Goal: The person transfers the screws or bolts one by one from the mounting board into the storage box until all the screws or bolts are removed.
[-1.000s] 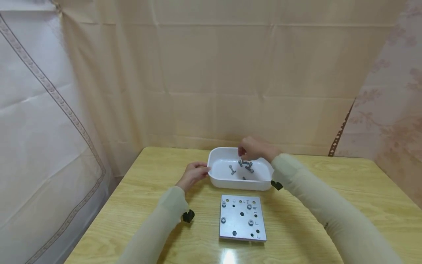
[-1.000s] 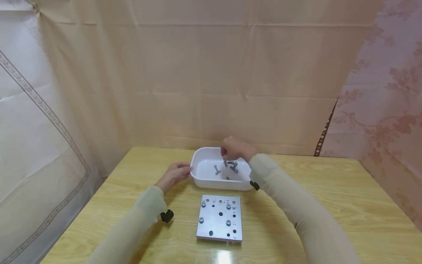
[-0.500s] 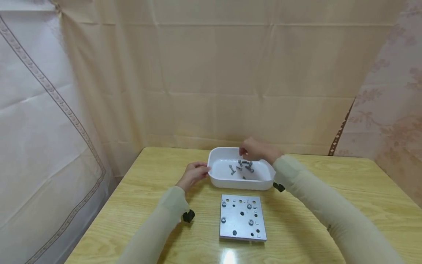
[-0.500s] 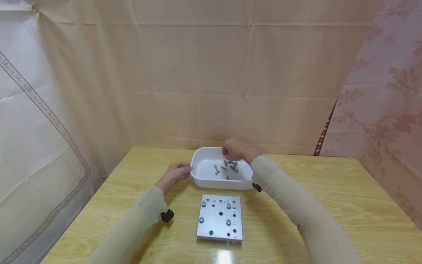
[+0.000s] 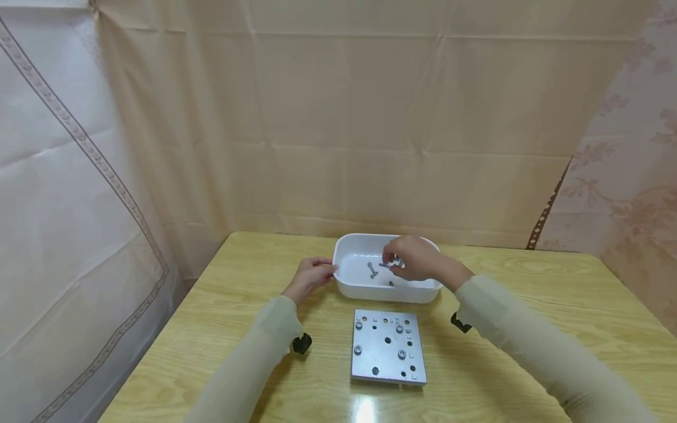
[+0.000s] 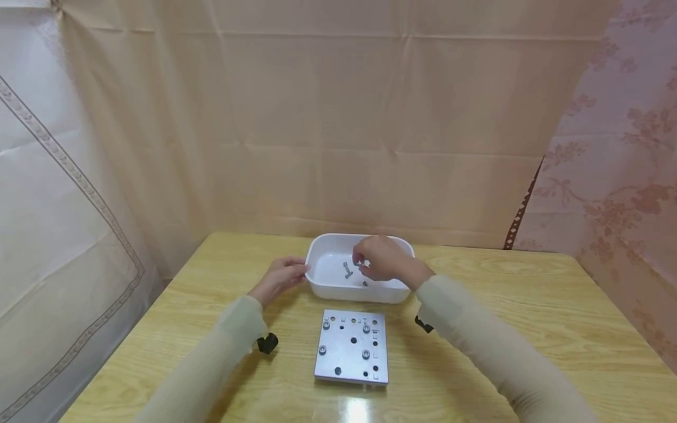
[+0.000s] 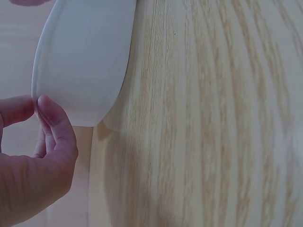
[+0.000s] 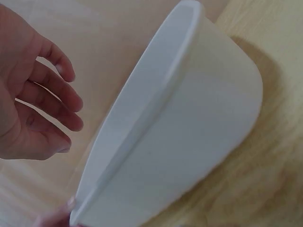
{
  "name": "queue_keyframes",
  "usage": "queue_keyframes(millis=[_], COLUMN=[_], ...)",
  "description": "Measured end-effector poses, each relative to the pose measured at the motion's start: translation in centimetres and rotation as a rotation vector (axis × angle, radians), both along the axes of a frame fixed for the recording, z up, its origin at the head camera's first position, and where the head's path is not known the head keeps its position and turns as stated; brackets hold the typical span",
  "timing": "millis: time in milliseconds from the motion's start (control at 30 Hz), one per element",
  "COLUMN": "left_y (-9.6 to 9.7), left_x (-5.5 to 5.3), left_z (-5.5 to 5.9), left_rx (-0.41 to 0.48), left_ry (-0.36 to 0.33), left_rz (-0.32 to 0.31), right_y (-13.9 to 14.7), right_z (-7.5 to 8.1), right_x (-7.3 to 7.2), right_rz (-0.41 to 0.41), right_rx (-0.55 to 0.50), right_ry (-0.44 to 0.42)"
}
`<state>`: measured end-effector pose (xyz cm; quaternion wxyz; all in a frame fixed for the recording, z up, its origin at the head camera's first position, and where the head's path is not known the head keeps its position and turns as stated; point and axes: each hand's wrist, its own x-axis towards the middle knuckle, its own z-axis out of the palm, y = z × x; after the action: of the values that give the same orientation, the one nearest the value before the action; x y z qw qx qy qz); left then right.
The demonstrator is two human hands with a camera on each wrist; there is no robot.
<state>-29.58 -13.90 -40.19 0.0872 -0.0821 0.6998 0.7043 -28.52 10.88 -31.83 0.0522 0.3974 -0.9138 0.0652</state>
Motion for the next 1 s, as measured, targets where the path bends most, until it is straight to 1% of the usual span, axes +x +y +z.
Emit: queue_keyframes(millis=[167, 333, 467, 667, 867, 1000], left_y=[0.0, 0.0, -0.1, 0.0, 0.0, 0.1], left_x=[0.0, 0.0, -0.1, -0.3, -0.3, -0.2], left_z=[0.0, 0.2, 0.3, 0.3, 0.2, 0.2], left_rx=[0.005, -0.002, -0.006, -0.017, -0.016, -0.012], left_ry=[0.000, -0.023, -0.043, -0.036, -0.033, -0.033], left_rz=[0.002, -0.003, -0.003, 0.000, 0.005, 0.008], right_y=[0.0, 0.0, 0.0, 0.0, 0.2, 0.3], right_z=[-0.3, -0.7, -1.2, -2.1, -3.0, -3.8], right_x=[2.1, 4.0, 5.3, 6.7, 8.1, 8.9], right_rz=[0.045, 0.075, 0.107, 0.147, 0.169, 0.209], right_rx=[-0.040, -0.058, -0.076, -0.061, -0.060, -0.080], right_ry=[0.048, 0.054, 0.035, -0.013, -0.058, -0.019])
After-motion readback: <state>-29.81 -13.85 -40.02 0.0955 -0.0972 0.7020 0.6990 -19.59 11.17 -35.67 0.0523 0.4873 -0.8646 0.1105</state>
